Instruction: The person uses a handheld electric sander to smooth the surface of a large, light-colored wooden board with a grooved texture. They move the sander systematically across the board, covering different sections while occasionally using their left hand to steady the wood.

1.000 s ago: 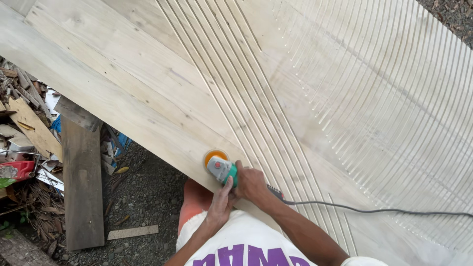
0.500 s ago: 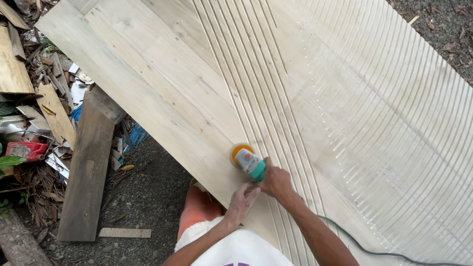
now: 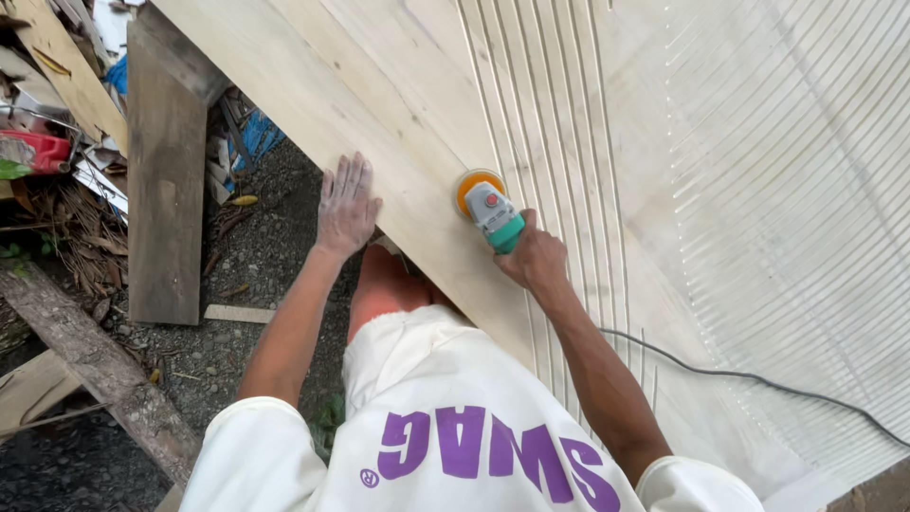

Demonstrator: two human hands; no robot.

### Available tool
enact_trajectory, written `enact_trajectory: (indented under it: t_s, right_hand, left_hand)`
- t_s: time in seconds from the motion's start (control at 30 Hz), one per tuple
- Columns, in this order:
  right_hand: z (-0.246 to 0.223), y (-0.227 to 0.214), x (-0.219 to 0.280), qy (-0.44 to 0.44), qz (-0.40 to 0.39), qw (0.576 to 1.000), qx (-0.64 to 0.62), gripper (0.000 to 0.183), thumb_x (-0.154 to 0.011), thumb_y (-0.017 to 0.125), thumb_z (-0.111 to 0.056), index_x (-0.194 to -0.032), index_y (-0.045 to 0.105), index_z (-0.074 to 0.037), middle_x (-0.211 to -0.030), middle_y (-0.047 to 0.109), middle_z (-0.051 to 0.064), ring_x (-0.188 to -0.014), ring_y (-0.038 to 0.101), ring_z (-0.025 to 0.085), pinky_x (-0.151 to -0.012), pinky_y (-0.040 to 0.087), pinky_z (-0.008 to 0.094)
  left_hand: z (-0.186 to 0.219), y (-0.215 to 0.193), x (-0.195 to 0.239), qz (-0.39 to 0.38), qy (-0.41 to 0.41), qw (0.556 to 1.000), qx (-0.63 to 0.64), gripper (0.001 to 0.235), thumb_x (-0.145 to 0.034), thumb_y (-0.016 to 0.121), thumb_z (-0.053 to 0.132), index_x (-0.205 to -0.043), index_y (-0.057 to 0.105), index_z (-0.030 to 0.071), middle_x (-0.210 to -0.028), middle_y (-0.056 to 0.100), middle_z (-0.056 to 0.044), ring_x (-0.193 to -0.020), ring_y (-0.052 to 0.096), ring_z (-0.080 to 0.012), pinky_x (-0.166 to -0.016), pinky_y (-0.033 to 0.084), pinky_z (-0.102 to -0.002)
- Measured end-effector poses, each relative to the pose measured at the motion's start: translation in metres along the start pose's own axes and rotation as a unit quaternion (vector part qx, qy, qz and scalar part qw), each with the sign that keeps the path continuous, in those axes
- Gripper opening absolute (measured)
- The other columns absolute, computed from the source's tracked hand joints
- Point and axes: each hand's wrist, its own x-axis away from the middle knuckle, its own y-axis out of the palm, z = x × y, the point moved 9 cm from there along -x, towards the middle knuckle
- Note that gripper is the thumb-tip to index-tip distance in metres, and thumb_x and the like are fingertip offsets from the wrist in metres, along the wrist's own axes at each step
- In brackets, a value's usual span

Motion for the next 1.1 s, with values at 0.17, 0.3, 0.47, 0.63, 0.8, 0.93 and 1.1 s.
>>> enact_trajectory:
  t_s: [0.17, 0.3, 0.47, 0.63, 0.8, 0.93, 1.1]
  right_hand:
    - [-0.055, 0.04, 0.025, -0.089, -0.018, 0.996, 0.002, 0.067, -0.073, 0.083, -0.036, -0.121, 0.048, -0.005, -0.089, 0.072, 0.021, -0.079, 0.073, 0.041, -0.067, 0.058, 0.052]
    - [-0.055, 0.047, 0.033, -0.119, -0.012, 0.993, 0.014, 0.07, -0.072, 0.082, -0.03, -0.127, 0.048, -0.004, -0.089, 0.072, 0.021, -0.078, 0.073, 0.04, -0.066, 0.058, 0.051]
    - [-0.023, 0.008, -0.018, -0.035, 0.017, 0.999, 0.023, 0.067, -0.071, 0.083, -0.031, -0.125, 0.05, -0.008, -0.084, 0.074, 0.019, -0.078, 0.073, 0.04, -0.07, 0.058, 0.05]
    - [-0.033, -0.001, -0.033, -0.046, 0.061, 0.997, -0.009, 0.072, -0.069, 0.084, -0.031, -0.126, 0.048, -0.007, -0.081, 0.073, 0.02, -0.074, 0.073, 0.04, -0.068, 0.057, 0.052]
    - [-0.085, 0.049, 0.024, -0.122, 0.019, 0.992, -0.005, 0.06, -0.07, 0.079, -0.024, -0.12, 0.051, -0.006, -0.084, 0.072, 0.02, -0.078, 0.073, 0.039, -0.067, 0.058, 0.05]
    - [-0.063, 0.023, 0.009, -0.104, 0.036, 0.994, -0.028, 0.061, -0.07, 0.081, -0.027, -0.118, 0.051, -0.005, -0.081, 0.071, 0.02, -0.075, 0.072, 0.04, -0.066, 0.057, 0.05]
    - [-0.005, -0.06, -0.064, -0.048, 0.068, 0.996, -0.018, 0.063, -0.067, 0.079, -0.022, -0.12, 0.049, -0.005, -0.079, 0.073, 0.018, -0.074, 0.072, 0.039, -0.065, 0.057, 0.05]
  left_hand:
    - [-0.06, -0.009, -0.055, -0.033, -0.025, 0.999, -0.028, 0.075, -0.108, 0.038, 0.05, -0.164, 0.019, 0.003, -0.171, 0.013, -0.017, -0.159, 0.009, -0.0329, -0.128, 0.006, -0.052]
    - [-0.076, -0.015, -0.073, -0.025, -0.031, 0.999, -0.021, 0.072, -0.113, 0.03, 0.046, -0.166, 0.013, 0.0, -0.175, 0.009, -0.019, -0.162, 0.006, -0.0352, -0.132, 0.005, -0.052]
    - [-0.071, -0.012, -0.059, -0.044, -0.052, 0.998, -0.01, 0.076, -0.111, 0.029, 0.051, -0.165, 0.012, 0.001, -0.173, 0.009, -0.021, -0.161, 0.006, -0.0357, -0.131, 0.005, -0.051]
    - [-0.072, -0.027, -0.057, -0.053, -0.023, 0.998, 0.001, 0.086, -0.108, 0.033, 0.06, -0.164, 0.015, -0.003, -0.173, 0.011, -0.023, -0.161, 0.007, -0.0368, -0.131, 0.006, -0.052]
    - [-0.071, -0.039, -0.067, -0.046, -0.06, 0.997, 0.016, 0.089, -0.105, 0.036, 0.06, -0.162, 0.015, -0.005, -0.171, 0.011, -0.027, -0.16, 0.007, -0.0381, -0.13, 0.005, -0.051]
    - [-0.056, -0.029, -0.06, -0.013, -0.061, 0.998, 0.024, 0.091, -0.106, 0.032, 0.058, -0.161, 0.011, -0.012, -0.17, 0.005, -0.031, -0.159, 0.001, -0.0406, -0.129, 0.002, -0.052]
    - [0.027, -0.005, -0.032, 0.038, 0.007, 0.999, -0.004, 0.091, -0.104, 0.035, 0.059, -0.157, 0.019, -0.013, -0.167, 0.013, -0.034, -0.159, 0.008, -0.0457, -0.128, 0.006, -0.058]
